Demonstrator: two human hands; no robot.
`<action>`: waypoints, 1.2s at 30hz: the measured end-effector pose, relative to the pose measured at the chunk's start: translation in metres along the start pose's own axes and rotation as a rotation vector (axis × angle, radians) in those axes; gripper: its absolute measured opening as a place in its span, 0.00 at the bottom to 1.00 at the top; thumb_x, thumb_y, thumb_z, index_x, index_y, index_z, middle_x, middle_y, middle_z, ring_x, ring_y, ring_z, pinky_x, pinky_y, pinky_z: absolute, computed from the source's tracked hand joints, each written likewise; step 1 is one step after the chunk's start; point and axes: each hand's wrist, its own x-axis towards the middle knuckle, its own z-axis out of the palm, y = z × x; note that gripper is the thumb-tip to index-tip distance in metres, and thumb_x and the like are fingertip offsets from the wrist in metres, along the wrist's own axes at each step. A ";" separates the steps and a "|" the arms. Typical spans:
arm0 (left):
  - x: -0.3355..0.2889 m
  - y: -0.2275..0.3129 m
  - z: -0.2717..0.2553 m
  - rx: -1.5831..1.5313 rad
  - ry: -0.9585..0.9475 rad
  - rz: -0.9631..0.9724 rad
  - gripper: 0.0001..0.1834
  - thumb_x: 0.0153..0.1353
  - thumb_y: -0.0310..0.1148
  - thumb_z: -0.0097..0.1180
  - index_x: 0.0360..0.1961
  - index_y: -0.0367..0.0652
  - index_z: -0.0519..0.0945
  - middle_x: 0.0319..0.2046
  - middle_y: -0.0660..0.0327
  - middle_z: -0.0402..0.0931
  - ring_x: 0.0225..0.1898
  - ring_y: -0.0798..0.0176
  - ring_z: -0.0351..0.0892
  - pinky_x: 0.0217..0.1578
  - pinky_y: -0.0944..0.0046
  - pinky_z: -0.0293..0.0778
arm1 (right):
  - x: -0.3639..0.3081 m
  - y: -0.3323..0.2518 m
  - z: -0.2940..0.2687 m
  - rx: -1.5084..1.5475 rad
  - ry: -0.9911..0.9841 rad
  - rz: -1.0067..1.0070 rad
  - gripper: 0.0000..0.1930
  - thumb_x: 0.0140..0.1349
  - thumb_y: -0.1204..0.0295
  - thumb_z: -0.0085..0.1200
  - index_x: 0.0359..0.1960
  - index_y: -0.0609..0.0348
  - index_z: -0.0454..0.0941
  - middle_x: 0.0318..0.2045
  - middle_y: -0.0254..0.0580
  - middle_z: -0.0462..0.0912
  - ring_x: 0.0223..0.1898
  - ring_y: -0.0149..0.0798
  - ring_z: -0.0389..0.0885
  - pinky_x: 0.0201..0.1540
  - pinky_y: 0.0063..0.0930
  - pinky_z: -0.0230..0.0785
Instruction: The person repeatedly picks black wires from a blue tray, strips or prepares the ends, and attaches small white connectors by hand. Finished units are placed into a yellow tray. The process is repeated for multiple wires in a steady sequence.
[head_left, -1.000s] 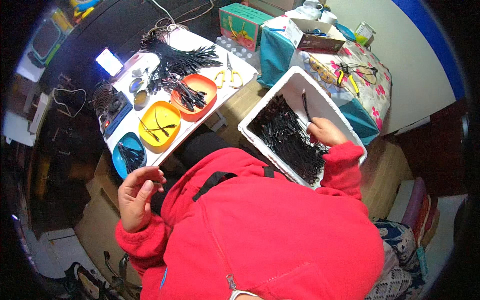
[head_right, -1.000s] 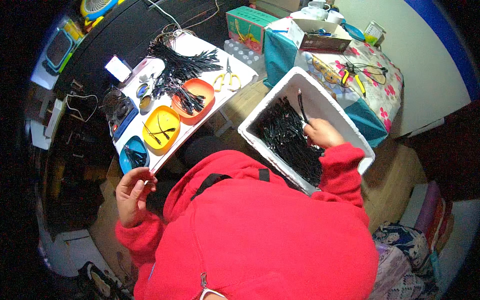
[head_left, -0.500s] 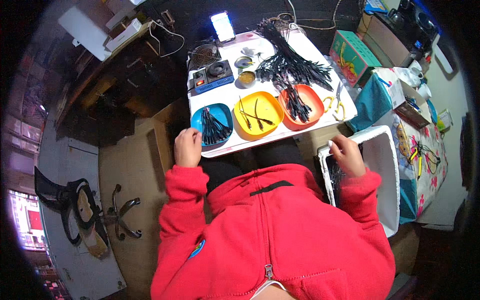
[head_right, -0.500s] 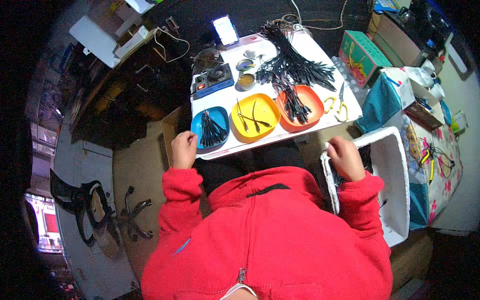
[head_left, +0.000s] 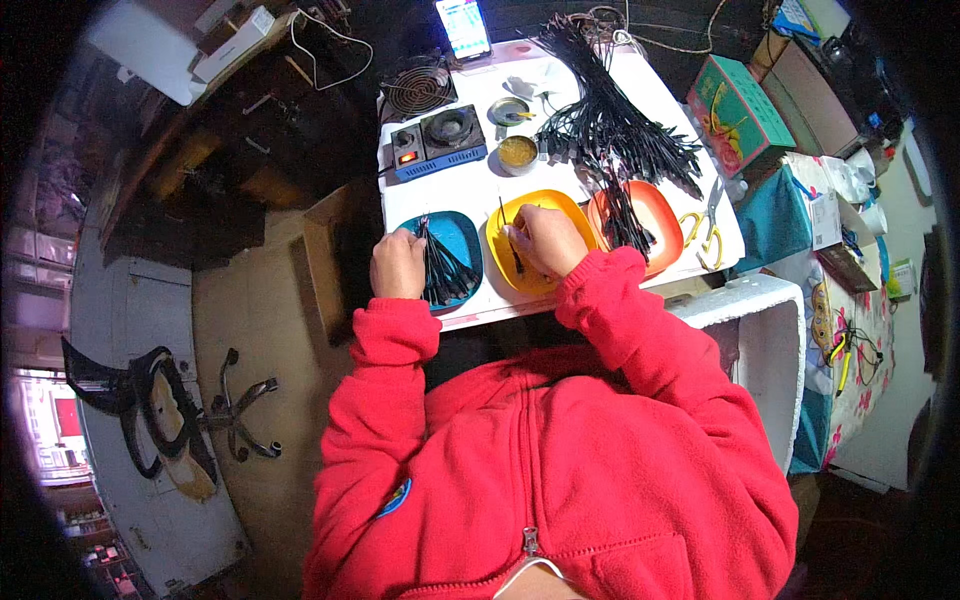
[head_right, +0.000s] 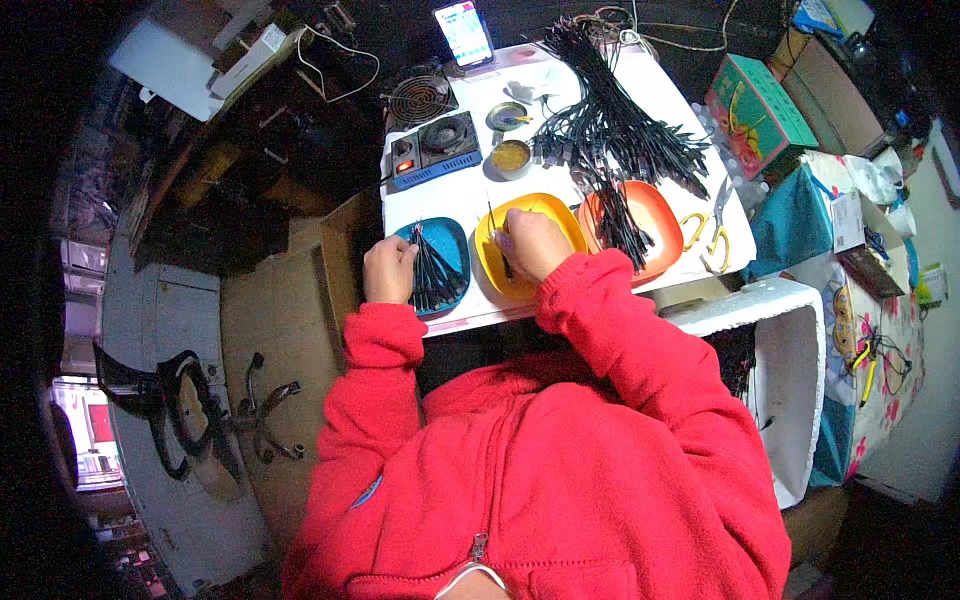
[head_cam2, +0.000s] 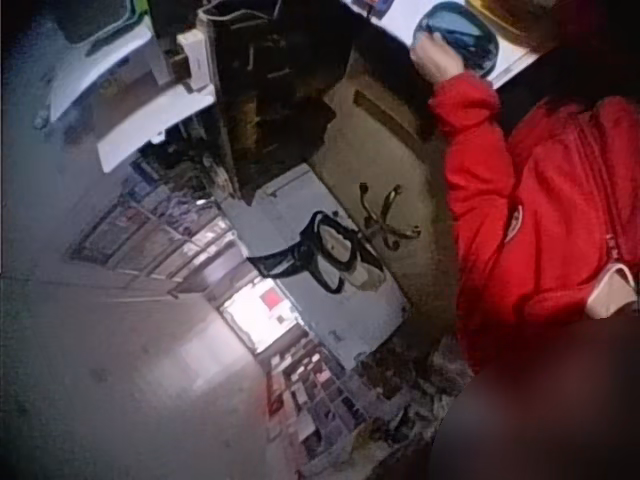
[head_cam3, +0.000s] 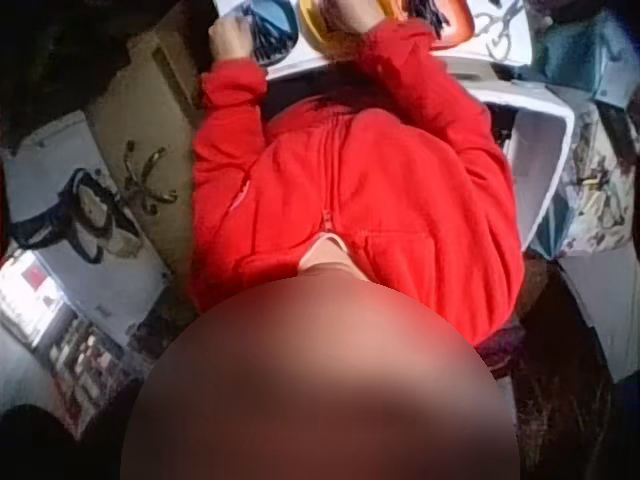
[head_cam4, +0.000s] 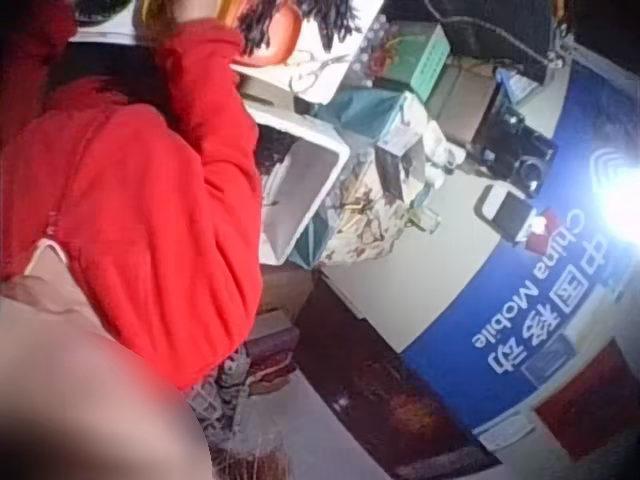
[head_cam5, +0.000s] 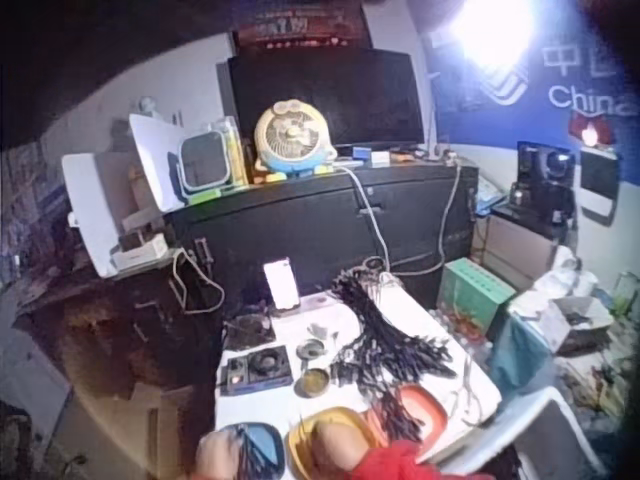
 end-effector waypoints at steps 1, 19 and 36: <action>-0.002 0.000 -0.003 -0.052 0.045 0.035 0.07 0.55 0.29 0.60 0.26 0.35 0.79 0.28 0.47 0.77 0.31 0.45 0.79 0.32 0.53 0.73 | 0.004 0.000 0.005 -0.004 0.003 0.006 0.13 0.60 0.63 0.54 0.30 0.64 0.76 0.28 0.59 0.80 0.33 0.60 0.79 0.38 0.49 0.70; -0.070 0.082 -0.071 -1.468 -0.236 -0.124 0.10 0.70 0.34 0.45 0.41 0.38 0.74 0.24 0.58 0.77 0.17 0.78 0.61 0.18 0.79 0.54 | -0.082 -0.065 -0.057 0.729 -0.175 -0.053 0.06 0.65 0.73 0.53 0.37 0.64 0.76 0.26 0.30 0.77 0.28 0.20 0.72 0.31 0.16 0.67; -0.128 0.123 -0.074 -1.606 -0.249 -0.040 0.07 0.62 0.22 0.55 0.39 0.32 0.82 0.39 0.57 0.81 0.37 0.68 0.80 0.40 0.70 0.78 | -0.140 -0.070 -0.091 0.683 -0.007 -0.217 0.06 0.62 0.74 0.56 0.37 0.64 0.77 0.27 0.37 0.80 0.30 0.27 0.77 0.33 0.22 0.70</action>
